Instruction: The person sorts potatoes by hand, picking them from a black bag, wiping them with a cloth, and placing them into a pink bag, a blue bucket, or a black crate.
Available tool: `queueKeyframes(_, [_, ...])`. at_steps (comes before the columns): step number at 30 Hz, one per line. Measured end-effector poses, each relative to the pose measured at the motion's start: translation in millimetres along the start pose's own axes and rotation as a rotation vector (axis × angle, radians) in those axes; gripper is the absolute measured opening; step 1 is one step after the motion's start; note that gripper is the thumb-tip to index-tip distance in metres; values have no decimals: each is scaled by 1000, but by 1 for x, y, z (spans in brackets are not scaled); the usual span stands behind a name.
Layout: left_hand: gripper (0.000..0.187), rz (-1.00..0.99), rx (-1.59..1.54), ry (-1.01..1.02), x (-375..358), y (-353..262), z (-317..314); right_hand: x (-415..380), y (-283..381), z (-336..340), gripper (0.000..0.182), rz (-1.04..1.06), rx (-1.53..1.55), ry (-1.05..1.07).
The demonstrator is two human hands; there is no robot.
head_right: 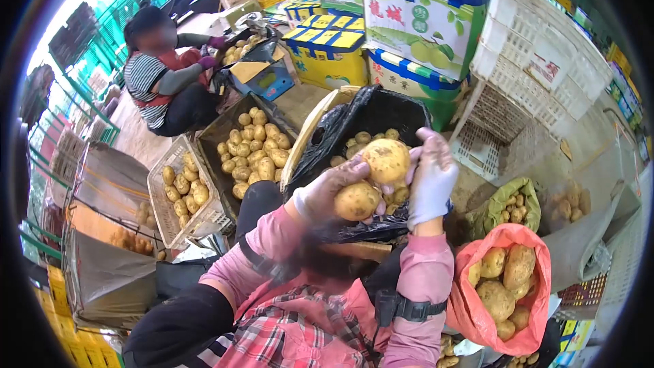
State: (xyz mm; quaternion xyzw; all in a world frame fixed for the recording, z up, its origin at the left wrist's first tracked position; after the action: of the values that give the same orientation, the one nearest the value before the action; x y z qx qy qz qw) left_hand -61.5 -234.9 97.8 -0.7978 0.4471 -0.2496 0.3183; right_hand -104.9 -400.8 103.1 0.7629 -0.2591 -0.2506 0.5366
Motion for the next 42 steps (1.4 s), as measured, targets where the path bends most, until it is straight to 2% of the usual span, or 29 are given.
queueKeyframes(1, [48,-3,-52,-13,2,4,1,20,-6,21,22,81,148,-53])
queueKeyframes(2, [47,-1,-112,-23,3,9,0,34,-5,50,33,106,-35,-230])
queueKeyframes(4, [46,-97,-51,-20,1,1,-8,18,25,62,53,613,-1144,-845])
queueKeyframes(5, [46,-106,-30,-55,0,0,-6,16,24,61,69,441,-1149,-758])
queueKeyframes(6, [47,-124,0,-98,-2,-3,-3,8,28,47,67,442,-1188,-739])
queueKeyframes(7, [48,-116,24,-81,-3,-7,-4,9,20,36,59,499,-1107,-603])
queueKeyframes(8, [50,-110,49,-71,-5,-12,-6,11,8,23,47,388,-803,-313])
queueKeyframes(9, [52,-104,76,-64,-7,-14,-6,7,-6,4,43,262,-373,-3])
queueKeyframes(10, [54,-145,149,-79,-6,-16,-3,-1,-9,-14,41,153,-239,212])
queueKeyframes(12, [58,-227,294,-110,-2,-16,5,3,-45,-38,39,-117,320,482])
queueKeyframes(15, [61,-403,679,-146,0,-24,13,-13,-13,-44,40,215,-384,370])
queueKeyframes(18, [63,-236,467,-112,-3,-27,11,-11,-14,-42,44,280,-394,351])
queueKeyframes(21, [63,-343,512,-176,4,-34,22,-17,-7,-42,48,133,-104,470])
queueKeyframes(24, [61,-416,896,-152,3,-41,14,-16,1,-36,49,147,0,487])
queueKeyframes(25, [59,-323,707,-136,3,-36,15,-15,1,-37,56,158,-20,513])
queueKeyframes(27, [55,-139,330,-108,0,-29,14,-23,6,-39,57,205,1,558])
queueKeyframes(30, [54,-267,496,-51,-7,-40,-2,-32,16,-42,62,299,-137,539])
queueKeyframes(31, [54,-275,433,-83,-7,-37,0,-32,18,-45,65,338,-211,521])
queueKeyframes(34, [57,-262,313,-146,-8,-24,9,-31,6,-50,65,218,-173,522])
queueKeyframes(36, [60,-218,331,-142,-10,-22,12,-24,-1,-47,56,160,-67,527])
queueKeyframes(38, [64,-302,467,-122,-7,-21,12,-18,-5,-42,51,64,59,510])
queueKeyframes(42, [68,-450,684,-112,-2,-19,7,-18,-2,-39,47,168,-23,403])
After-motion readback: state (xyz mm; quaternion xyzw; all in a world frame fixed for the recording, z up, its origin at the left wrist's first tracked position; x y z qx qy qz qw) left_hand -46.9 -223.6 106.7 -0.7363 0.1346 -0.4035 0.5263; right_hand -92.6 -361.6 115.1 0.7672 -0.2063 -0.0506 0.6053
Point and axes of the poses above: each hand's wrist, its own x-axis towards the middle knuckle, its own z-axis out of the back of the hand, y = z × x, the point moved 6 cm from there along x, towards the middle knuckle, and after that the axes turned 12 degrees about -z, right-handed, at the moved point
